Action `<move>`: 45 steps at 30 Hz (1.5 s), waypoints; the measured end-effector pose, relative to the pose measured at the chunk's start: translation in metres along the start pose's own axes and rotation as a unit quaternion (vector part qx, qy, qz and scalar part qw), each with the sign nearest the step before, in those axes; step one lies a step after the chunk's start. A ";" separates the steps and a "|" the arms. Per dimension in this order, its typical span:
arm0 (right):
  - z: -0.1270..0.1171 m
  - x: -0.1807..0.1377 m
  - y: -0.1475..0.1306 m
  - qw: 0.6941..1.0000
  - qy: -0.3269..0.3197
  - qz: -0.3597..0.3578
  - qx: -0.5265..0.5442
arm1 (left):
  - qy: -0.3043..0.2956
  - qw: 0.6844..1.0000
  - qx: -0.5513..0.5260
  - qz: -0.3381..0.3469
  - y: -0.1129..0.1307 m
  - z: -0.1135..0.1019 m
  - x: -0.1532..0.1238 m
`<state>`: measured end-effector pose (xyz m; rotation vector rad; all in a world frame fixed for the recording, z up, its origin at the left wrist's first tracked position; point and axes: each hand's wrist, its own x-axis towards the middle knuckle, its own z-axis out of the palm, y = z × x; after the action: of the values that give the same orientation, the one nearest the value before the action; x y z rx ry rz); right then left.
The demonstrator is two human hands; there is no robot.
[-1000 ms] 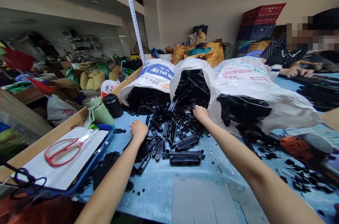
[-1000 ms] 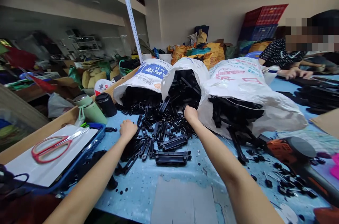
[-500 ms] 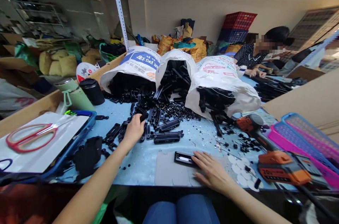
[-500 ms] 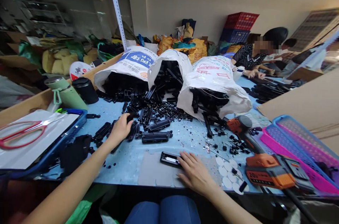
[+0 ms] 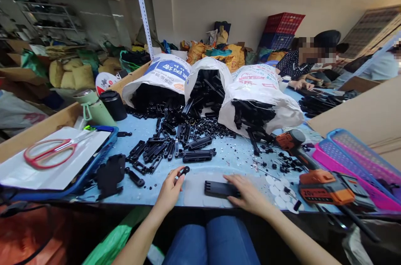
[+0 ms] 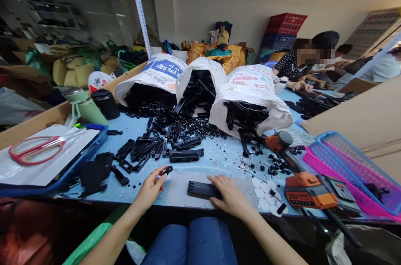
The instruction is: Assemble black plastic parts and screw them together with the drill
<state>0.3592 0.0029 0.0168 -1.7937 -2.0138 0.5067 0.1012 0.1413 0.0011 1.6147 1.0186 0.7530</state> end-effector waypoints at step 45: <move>-0.089 0.096 0.111 0.870 0.098 0.411 -0.255 | -0.187 0.795 0.509 0.272 0.046 0.054 0.002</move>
<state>0.4897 0.1120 0.0406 -2.8861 -1.2178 -0.0240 0.1600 0.1152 0.0313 2.9384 0.6553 0.1471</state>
